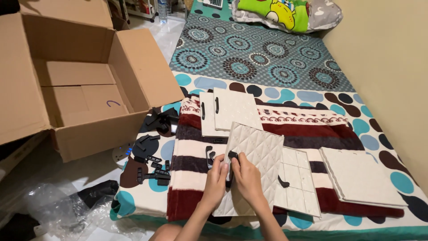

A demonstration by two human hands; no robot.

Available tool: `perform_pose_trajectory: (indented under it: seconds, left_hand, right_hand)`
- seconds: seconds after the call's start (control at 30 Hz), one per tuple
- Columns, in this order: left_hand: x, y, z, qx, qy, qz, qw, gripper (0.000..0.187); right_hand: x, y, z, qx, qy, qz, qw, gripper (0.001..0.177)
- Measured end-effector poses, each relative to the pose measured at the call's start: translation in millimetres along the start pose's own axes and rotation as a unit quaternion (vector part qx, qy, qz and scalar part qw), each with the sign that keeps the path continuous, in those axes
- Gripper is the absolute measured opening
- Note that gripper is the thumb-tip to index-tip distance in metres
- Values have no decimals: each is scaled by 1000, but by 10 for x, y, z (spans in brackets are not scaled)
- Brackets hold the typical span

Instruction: Assembling the doors of a plastic storage cabinet by attaching handles and preparing panels.

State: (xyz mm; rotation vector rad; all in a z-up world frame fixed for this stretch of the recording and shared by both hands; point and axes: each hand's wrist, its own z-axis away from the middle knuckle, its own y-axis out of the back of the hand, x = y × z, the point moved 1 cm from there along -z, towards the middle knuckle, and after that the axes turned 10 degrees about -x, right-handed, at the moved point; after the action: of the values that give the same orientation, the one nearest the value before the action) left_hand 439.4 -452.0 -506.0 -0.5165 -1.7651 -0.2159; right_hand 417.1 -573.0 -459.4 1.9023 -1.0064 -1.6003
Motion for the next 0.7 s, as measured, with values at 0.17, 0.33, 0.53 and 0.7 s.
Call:
perform_pose_trajectory:
  seconds: [0.17,0.33,0.53,0.7]
  left_hand:
    - [76,-39,32,40,-37,-88,995,26]
    - [-25,-4,51,64,-63,-143,986,23]
    - [-43,32,100,52,-90,-157,982,21]
    - [-56,40,138,52,-112,-161,979,22]
  right_hand:
    - [-41,-78,-27,25,-9,33,999,29]
    - [-81,-121,-16,53,19,10,998,32]
    - [-98,-162,47,108,151,64,981,28]
    - [-283,-128,114,104,121,118,980,30]
